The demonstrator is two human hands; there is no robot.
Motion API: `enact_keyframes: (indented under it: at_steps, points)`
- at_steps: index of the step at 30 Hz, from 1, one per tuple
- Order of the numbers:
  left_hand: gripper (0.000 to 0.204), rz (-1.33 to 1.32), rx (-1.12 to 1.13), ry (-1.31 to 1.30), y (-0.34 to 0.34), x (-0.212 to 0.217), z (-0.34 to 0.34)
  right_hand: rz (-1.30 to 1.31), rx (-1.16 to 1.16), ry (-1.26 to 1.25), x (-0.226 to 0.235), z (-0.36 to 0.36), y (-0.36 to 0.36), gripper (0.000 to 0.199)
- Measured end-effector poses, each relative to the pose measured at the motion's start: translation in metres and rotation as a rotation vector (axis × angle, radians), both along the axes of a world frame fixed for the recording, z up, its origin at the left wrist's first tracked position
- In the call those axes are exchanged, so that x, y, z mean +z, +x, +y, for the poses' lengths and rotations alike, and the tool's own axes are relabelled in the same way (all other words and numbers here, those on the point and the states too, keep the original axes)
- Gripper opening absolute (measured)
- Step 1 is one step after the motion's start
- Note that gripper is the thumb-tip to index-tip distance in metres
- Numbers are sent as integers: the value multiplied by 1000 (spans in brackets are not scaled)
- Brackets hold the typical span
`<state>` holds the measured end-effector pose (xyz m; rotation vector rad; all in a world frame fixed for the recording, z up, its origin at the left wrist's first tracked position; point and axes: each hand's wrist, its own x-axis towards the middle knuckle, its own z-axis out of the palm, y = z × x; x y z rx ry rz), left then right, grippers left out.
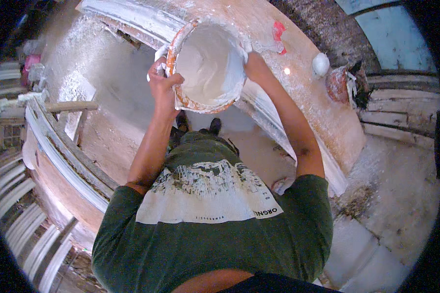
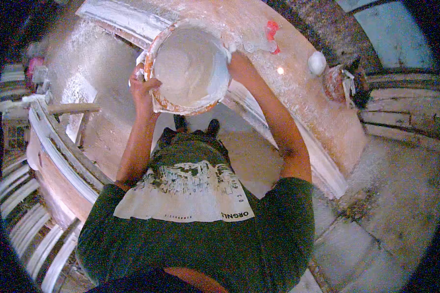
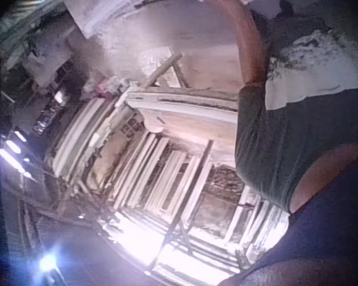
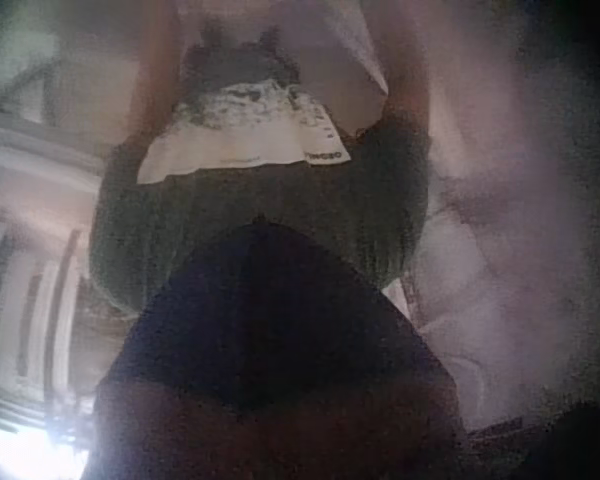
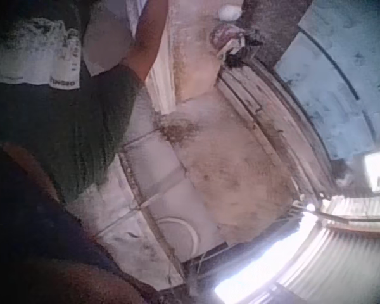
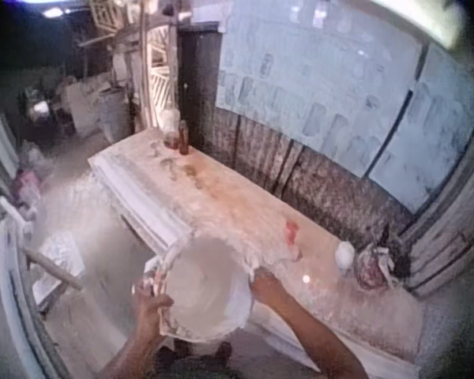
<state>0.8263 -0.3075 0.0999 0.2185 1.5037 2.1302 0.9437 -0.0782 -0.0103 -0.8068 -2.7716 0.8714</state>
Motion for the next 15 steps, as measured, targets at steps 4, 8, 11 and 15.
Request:
enact_keyframes:
  at_steps: [4,8,11,15]
  points:
    - [37,100,-11,-19,-11,-20,9,-358,148,-7,-61,32,33,37]
    - [32,123,45,-7,-11,-11,7,-376,187,56,24,-4,13,33]
    - [33,120,-32,-47,-11,-11,4,-14,409,328,21,-14,5,29]
    - [34,102,18,-151,-6,-12,1,26,797,666,-12,7,-8,29]
